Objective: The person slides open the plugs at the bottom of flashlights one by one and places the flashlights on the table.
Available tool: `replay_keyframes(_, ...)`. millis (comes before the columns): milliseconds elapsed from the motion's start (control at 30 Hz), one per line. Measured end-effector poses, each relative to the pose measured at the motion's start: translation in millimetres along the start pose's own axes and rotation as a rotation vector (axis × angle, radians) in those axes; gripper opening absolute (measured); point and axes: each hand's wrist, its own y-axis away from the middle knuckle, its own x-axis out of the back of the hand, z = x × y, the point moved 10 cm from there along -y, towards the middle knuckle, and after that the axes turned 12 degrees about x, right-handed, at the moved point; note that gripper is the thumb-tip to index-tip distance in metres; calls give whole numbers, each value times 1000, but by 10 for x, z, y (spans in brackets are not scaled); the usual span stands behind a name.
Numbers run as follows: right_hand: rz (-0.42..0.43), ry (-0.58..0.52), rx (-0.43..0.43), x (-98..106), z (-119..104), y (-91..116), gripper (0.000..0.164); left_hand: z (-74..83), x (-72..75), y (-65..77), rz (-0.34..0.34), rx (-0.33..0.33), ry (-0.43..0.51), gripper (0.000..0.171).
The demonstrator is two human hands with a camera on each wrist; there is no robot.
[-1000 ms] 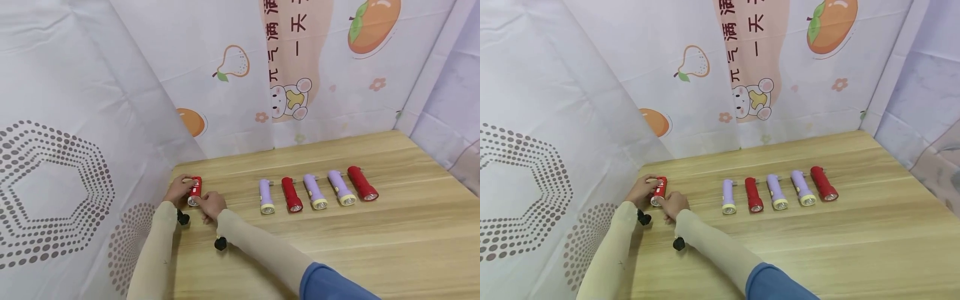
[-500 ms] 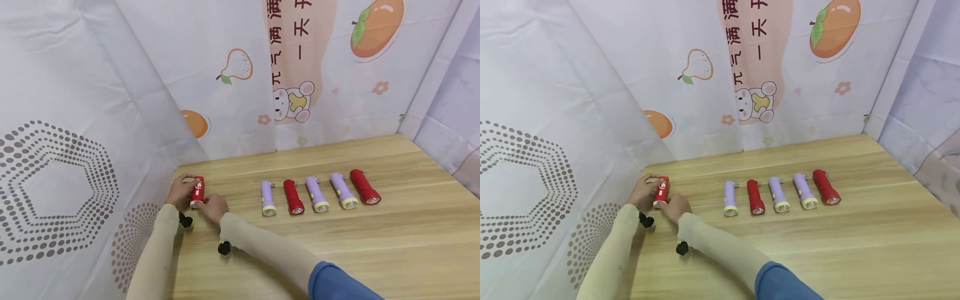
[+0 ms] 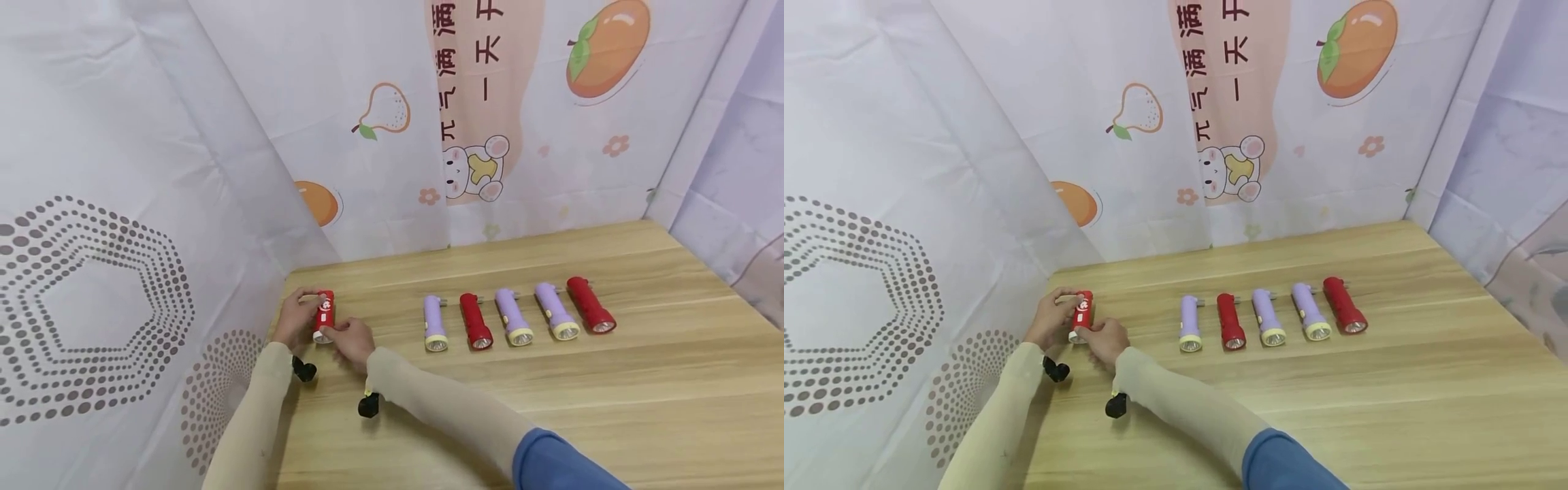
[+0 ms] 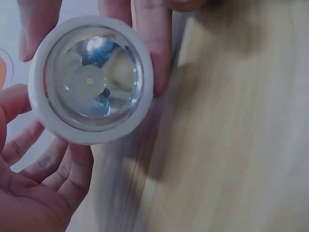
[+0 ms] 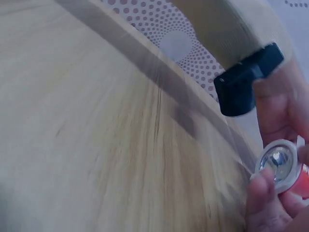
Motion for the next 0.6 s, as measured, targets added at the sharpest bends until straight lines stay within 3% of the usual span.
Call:
replay_keyframes(333, -30, -42, -2, 118, -42, 108, 41, 66, 11, 215, 10, -51, -82, 46)
replay_keyframes(600, -51, 5, 25, 331, -51, 221, 35, 78, -180, 366, -58, -50, -10, 52)
